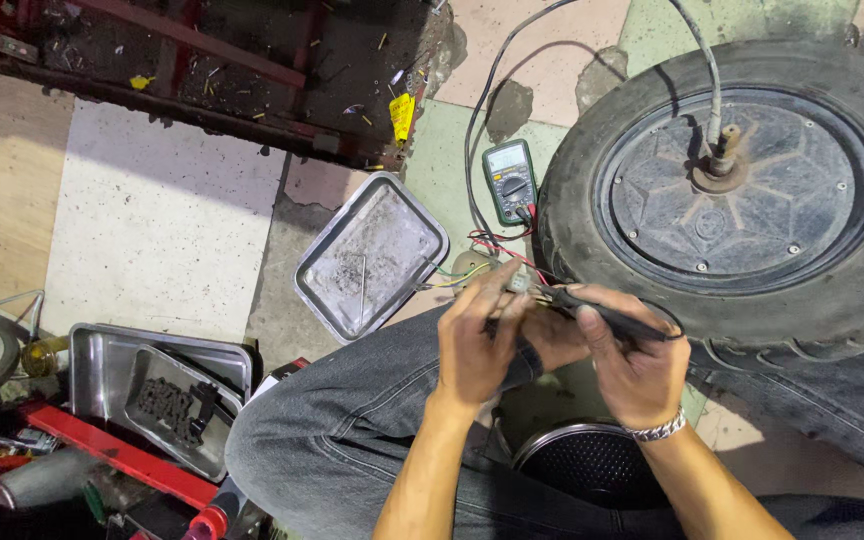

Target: The person tests an electric motor connected to a tire using a multimeter, then uses a screwdriver to remove screws from the motor housing. The person works on the motor and tire assembly on the floor.

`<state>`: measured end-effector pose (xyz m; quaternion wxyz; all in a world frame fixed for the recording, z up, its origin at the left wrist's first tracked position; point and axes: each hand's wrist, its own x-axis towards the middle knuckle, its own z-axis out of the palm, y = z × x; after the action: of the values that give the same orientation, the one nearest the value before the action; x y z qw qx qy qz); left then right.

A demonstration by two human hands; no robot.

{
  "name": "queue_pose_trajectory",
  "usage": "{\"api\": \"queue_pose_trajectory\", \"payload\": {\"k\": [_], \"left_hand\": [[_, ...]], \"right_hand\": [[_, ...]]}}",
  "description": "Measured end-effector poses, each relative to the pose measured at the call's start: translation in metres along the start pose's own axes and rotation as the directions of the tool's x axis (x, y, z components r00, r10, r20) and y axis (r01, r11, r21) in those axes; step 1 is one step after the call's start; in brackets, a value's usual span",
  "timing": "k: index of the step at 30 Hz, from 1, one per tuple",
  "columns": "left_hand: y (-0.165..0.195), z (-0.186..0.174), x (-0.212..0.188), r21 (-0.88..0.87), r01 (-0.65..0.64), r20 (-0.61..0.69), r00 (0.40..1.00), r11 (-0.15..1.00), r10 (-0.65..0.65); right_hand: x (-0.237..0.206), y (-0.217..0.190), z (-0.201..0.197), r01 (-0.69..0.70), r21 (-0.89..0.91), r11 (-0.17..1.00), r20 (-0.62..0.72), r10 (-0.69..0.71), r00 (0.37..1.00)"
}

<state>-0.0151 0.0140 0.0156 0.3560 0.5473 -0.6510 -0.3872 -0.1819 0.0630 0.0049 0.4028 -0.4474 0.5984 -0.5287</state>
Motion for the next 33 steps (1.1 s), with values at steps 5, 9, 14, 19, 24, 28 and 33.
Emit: {"api": "queue_pose_trajectory", "payload": {"k": [5, 9, 14, 19, 24, 28, 33], "left_hand": [[-0.006, 0.000, 0.000, -0.007, 0.032, -0.076, 0.997, 0.999, -0.033], [-0.010, 0.001, -0.003, 0.048, -0.128, -0.118, 0.984, 0.991, 0.133], [-0.011, 0.002, -0.003, 0.056, -0.106, -0.080, 0.991, 0.993, 0.110], [-0.011, 0.001, -0.003, 0.068, -0.151, -0.087, 0.984, 0.986, 0.157], [-0.011, 0.002, -0.004, 0.066, -0.165, -0.055, 0.984, 0.984, 0.169], [-0.011, 0.002, -0.005, 0.056, -0.182, -0.036, 0.982, 0.982, 0.184], [-0.012, 0.002, -0.007, 0.064, -0.179, -0.023, 0.983, 0.982, 0.181]], "right_hand": [[-0.003, -0.002, 0.003, 0.116, 0.017, 0.993, 0.058, -0.117, 0.991], [-0.002, -0.005, 0.007, 0.145, -0.013, 0.989, 0.070, -0.143, 0.987], [0.000, -0.014, 0.011, 0.186, -0.075, 0.980, 0.049, -0.183, 0.982], [-0.001, -0.023, 0.009, 0.144, -0.148, 0.979, 0.034, -0.140, 0.990], [0.001, -0.021, 0.011, 0.136, -0.045, 0.990, 0.025, -0.135, 0.991], [0.001, -0.017, 0.012, 0.042, -0.112, 0.993, 0.031, -0.039, 0.999], [0.001, -0.017, 0.009, 0.049, -0.079, 0.996, 0.056, -0.045, 0.997]]}}
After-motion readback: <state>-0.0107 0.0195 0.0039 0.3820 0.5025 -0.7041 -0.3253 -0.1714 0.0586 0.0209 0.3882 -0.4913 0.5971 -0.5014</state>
